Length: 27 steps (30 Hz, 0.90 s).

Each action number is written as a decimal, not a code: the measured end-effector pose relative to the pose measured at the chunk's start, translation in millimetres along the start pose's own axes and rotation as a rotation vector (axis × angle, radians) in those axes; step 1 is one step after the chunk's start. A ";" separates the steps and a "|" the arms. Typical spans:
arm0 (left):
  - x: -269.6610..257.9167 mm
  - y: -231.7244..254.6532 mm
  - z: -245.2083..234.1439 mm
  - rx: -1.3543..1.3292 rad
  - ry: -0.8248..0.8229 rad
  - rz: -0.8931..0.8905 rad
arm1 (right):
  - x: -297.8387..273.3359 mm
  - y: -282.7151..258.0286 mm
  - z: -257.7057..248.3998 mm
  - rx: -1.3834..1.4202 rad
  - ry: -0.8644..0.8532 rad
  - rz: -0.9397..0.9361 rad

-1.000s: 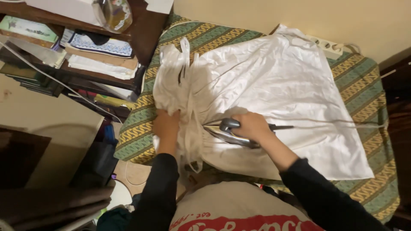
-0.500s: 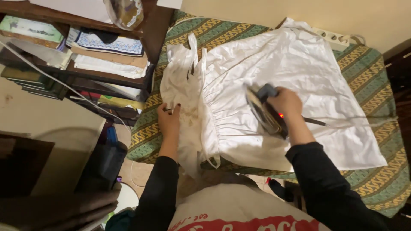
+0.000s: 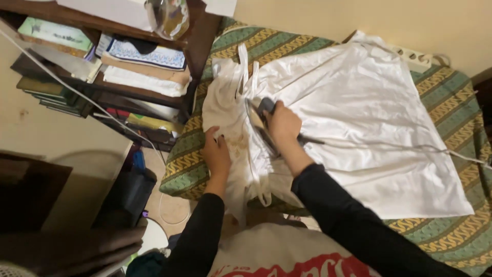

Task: Ironing a white dress on an ironing board.

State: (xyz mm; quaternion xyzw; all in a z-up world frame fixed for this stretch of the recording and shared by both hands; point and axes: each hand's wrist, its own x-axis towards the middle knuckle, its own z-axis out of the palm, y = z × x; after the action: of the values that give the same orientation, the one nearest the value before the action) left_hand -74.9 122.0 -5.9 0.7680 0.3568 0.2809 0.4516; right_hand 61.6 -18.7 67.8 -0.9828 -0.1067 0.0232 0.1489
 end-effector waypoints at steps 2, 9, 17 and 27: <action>0.8 1.2 1.8 -0.020 0.030 0.070 | 15.0 2.7 -3.7 0.025 0.062 -0.025; 17.3 -25.7 -4.1 0.148 0.204 0.384 | 4.1 12.5 -8.4 -0.034 0.007 -0.048; 22.1 -16.2 -38.2 -0.077 0.333 0.197 | 27.5 -23.1 -14.5 0.149 -0.026 -0.431; 22.5 3.0 -49.6 -0.163 0.148 -0.009 | 26.1 -50.6 8.4 -0.048 -0.004 -0.362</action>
State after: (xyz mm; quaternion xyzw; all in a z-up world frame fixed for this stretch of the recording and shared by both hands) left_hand -98.2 163.4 20.8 0.7042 0.3685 0.3628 0.4865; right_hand 76.3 36.5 74.5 -0.9508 -0.2826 -0.0047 0.1270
